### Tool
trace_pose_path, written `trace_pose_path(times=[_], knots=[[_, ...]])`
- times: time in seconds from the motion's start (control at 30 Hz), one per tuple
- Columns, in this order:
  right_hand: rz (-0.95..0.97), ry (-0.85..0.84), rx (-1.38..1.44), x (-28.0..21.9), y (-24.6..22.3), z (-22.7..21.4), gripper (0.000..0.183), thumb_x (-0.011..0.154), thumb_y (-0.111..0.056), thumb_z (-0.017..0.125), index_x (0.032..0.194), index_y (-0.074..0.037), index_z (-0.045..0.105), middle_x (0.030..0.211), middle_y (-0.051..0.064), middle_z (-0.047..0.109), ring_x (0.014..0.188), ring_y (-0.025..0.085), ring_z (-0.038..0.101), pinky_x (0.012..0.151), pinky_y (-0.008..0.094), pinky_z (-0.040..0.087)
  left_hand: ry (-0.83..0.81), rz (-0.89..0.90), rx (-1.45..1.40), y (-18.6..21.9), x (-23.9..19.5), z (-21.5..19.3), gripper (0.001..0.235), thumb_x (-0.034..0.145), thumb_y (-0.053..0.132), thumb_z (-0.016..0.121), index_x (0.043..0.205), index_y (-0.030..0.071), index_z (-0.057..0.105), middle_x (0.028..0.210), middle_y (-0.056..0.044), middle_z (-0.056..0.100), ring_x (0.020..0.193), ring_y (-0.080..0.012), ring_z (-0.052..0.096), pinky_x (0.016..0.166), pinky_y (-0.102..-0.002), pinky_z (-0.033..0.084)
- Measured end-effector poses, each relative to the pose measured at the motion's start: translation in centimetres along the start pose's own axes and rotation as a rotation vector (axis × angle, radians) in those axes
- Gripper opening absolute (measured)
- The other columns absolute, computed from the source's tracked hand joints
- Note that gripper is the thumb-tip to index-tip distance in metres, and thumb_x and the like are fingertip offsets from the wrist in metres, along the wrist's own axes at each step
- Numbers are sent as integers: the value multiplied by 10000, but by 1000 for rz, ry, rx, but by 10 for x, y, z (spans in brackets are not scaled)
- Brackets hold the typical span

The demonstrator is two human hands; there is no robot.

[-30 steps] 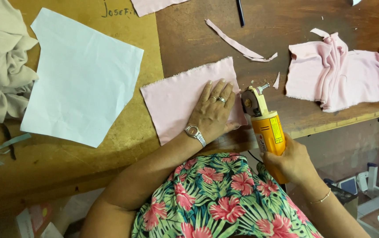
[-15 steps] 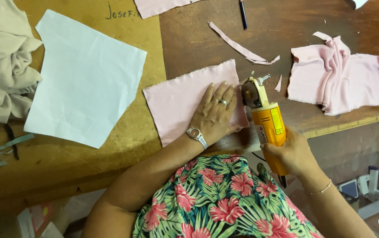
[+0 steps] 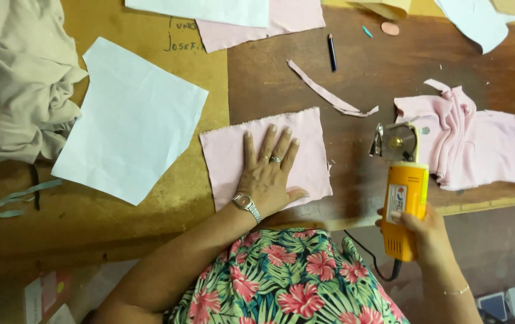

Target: Marking fabric with a pencil and cutting out patterns using an electric rotary cutter on a large workbench.

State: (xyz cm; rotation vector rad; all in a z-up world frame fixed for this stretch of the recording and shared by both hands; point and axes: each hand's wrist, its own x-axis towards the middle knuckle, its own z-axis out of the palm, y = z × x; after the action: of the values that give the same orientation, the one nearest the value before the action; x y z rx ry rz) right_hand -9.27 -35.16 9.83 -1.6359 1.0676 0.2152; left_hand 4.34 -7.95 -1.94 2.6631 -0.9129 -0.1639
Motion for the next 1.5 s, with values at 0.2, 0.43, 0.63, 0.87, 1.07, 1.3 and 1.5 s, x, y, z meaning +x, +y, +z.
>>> trace_pose_path(times=[0.2, 0.43, 0.63, 0.87, 1.07, 1.3, 1.5], knots=[[50, -2, 108, -17, 23, -28, 531, 759, -38, 586, 1259, 128, 520, 996, 366, 639, 810, 538, 649, 740, 628, 527, -103, 564, 93, -59, 50, 4, 1246, 688, 1012, 431, 1607, 194, 238, 1691, -123, 166, 1554, -402, 72, 1178, -738, -39], [191, -5, 51, -37, 22, -33, 536, 752, 42, 576, 1275, 159, 555, 1053, 404, 668, 858, 561, 647, 788, 639, 507, -124, 1479, 31, -92, 105, -41, 1139, 783, 903, 532, 1607, 152, 297, 1646, -129, 350, 1529, -337, 284, 1243, -636, 64], [200, -103, -27, -33, 40, -44, 574, 699, 16, 663, 1256, 135, 592, 1048, 386, 740, 922, 491, 700, 850, 570, 538, -79, 878, 55, -28, 27, 29, 1094, 819, 955, 283, 1627, 218, 251, 1707, -9, 199, 1580, -304, 112, 1212, -693, -35], [109, -149, -252, -28, 54, -43, 516, 666, -101, 749, 1148, 58, 654, 1001, 270, 810, 869, 368, 744, 800, 464, 571, -83, 833, 76, -10, 24, 5, 1039, 852, 932, 280, 1630, 250, 193, 1697, -33, 213, 1561, -325, 151, 1213, -686, -39], [71, -181, -463, -36, 59, -44, 340, 682, -188, 780, 938, -28, 622, 728, 125, 626, 627, 233, 521, 600, 368, 432, -83, 591, 166, 0, 15, 34, 1092, 819, 932, 348, 1624, 206, 217, 1704, -38, 195, 1575, -303, 110, 1207, -702, -2], [129, -140, -674, -56, 45, -25, 308, 709, -185, 748, 969, -47, 656, 772, 118, 664, 670, 223, 559, 657, 361, 439, 543, 622, -60, 18, 2, 9, 103, 893, -148, 624, 885, -53, 661, 760, -121, 610, 751, -265, 571, 740, -372, 543], [150, -119, -764, -68, 28, 1, 252, 754, -136, 731, 979, -56, 651, 759, 104, 642, 657, 204, 523, 626, 341, 432, 675, 537, -116, 23, 12, 22, 222, 823, -217, 624, 732, -14, 619, 630, -103, 568, 624, -220, 520, 547, -294, 490]])
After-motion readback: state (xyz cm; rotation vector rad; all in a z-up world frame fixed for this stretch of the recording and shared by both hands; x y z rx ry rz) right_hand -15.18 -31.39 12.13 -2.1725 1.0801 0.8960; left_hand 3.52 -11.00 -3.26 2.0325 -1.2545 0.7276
